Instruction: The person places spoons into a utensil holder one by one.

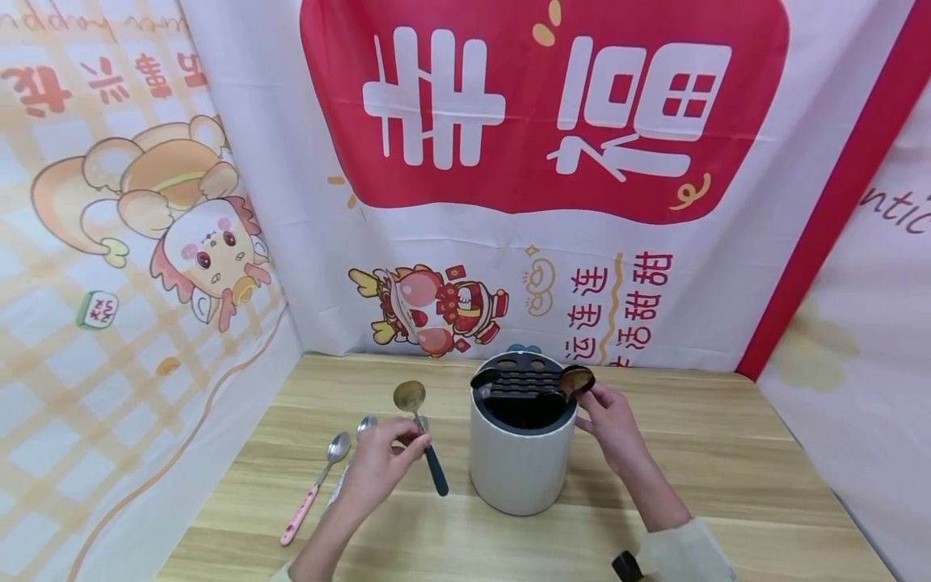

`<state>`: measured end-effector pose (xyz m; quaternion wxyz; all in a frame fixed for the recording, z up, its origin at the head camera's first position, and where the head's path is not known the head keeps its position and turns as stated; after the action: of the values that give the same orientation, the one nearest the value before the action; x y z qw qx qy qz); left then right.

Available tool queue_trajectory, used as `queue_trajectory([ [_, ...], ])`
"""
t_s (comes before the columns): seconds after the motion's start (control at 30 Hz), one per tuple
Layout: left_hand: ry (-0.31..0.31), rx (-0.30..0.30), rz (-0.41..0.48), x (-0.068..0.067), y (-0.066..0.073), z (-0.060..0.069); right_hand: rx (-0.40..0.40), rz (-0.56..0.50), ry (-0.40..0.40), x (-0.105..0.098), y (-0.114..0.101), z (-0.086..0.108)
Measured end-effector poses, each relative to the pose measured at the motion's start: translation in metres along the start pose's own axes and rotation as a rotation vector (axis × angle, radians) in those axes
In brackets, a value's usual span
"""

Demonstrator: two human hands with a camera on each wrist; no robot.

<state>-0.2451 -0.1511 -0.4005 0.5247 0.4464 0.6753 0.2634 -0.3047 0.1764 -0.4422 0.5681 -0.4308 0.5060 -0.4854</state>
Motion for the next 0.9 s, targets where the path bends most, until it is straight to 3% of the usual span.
queue_trajectory([
  [0.17, 0.036, 0.025, 0.029, -0.007, 0.014, -0.002, -0.004, 0.004, -0.004, -0.001, 0.0, -0.001],
  [0.37, 0.085, 0.138, 0.075, -0.017, 0.038, -0.004, -0.004, 0.008, -0.011, -0.001, 0.0, -0.002],
  [0.5, 0.095, 0.182, 0.087, -0.021, 0.054, -0.006, -0.005, 0.008, -0.012, -0.001, -0.001, -0.002],
  [0.9, 0.161, 0.306, 0.07, -0.031, 0.099, -0.015, -0.006, -0.002, -0.008, 0.0, -0.001, -0.001],
])
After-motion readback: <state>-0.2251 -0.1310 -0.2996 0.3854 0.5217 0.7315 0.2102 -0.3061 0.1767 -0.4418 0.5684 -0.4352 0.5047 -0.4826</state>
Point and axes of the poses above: each hand's wrist, its own z-axis away from the middle knuckle, its own x-axis out of the palm, y = z × x, the point moved 10 cm from there along -z, towards the middle knuckle, and after that the axes turned 7 degrees about z, right-handed, at the moved point
